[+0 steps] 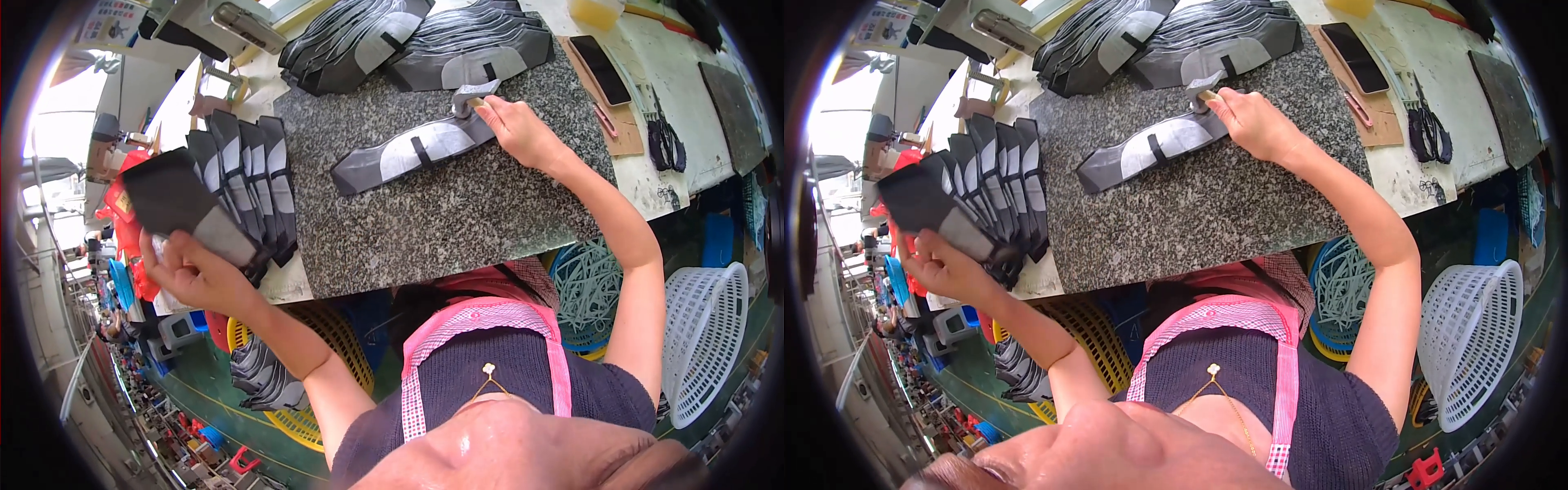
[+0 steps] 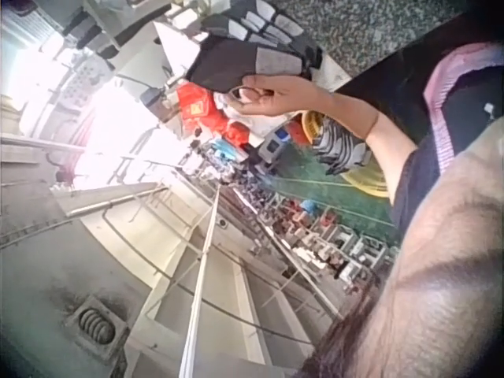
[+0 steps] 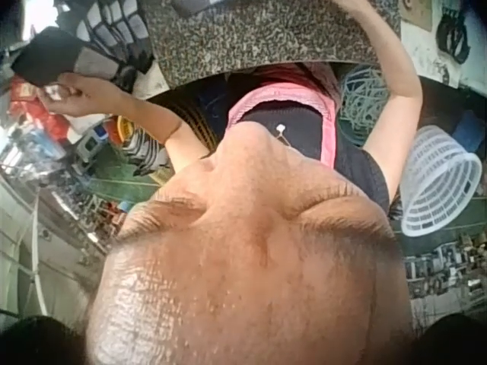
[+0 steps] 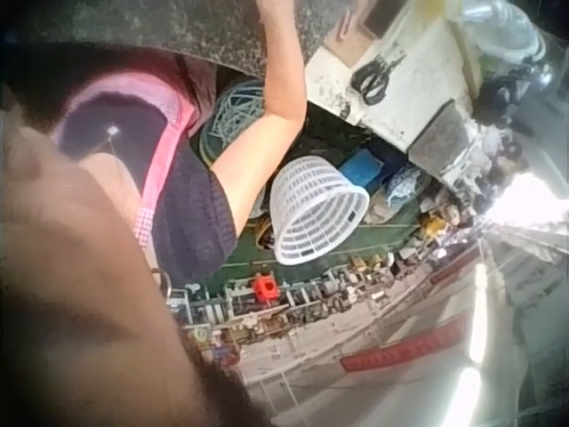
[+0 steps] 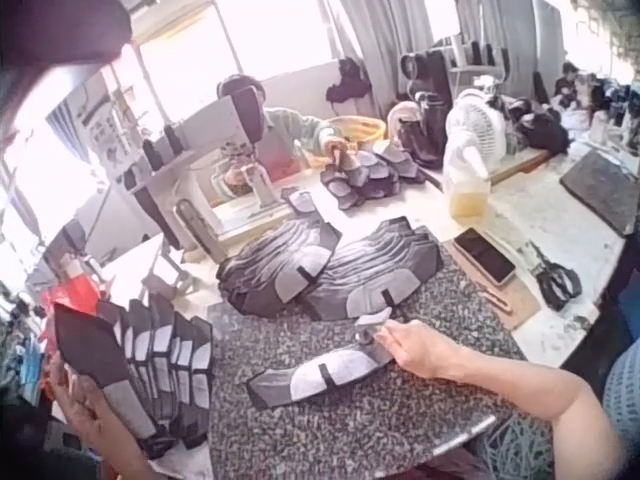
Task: Flattening seams on shoe upper components using a small hammer.
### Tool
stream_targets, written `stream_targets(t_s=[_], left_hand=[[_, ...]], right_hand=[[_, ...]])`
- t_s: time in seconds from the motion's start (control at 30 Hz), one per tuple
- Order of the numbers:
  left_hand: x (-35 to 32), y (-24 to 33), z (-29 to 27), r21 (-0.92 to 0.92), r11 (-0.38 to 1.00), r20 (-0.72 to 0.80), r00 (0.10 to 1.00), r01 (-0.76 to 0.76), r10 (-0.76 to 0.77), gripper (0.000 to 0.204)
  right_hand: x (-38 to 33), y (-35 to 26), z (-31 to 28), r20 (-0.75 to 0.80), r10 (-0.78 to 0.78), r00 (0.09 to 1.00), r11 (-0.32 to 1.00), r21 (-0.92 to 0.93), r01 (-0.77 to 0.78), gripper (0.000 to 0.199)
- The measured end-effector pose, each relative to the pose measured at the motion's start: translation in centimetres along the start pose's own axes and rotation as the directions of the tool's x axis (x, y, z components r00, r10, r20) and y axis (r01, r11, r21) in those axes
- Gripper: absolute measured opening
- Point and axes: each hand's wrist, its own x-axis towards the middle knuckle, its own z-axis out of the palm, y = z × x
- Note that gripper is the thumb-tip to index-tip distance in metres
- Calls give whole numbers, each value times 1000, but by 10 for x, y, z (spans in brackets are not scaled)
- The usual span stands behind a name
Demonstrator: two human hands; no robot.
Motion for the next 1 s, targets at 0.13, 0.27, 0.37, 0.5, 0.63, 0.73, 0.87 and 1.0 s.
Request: stream_targets(t_s=[0.13,0.27,0.37,0.5,0.63,0.73,0.87,1.0], left_hand=[[-45,37,12,98,994,842,537,-56,-53,29],[-119,34,47,-140,968,974,-146,207,172,30],[-164,51,82,-311,791,909,-79,526,410,28],[-194,69,115,-473,847,879,205,245,431,19],[-191,74,131,-410,877,912,118,249,393,23],[-181,78,135,-406,883,914,73,236,400,28],[-175,79,141,-331,887,936,-11,324,353,26],[-181,77,147,-376,883,923,28,281,384,21]], right_hand=[[-5,18,2,-55,-36,998,999,25,37,37],[-27,-11,-13,-140,-70,988,992,93,84,32],[-70,-20,-18,-220,27,975,934,354,54,37],[-128,-35,-39,144,347,927,809,454,-373,41],[-156,-44,-29,156,303,940,927,179,-329,26],[-163,-41,-22,197,317,928,939,76,-337,22],[-161,-33,-22,171,251,953,956,109,-272,19],[-166,-35,-23,199,329,923,930,103,-353,19]])
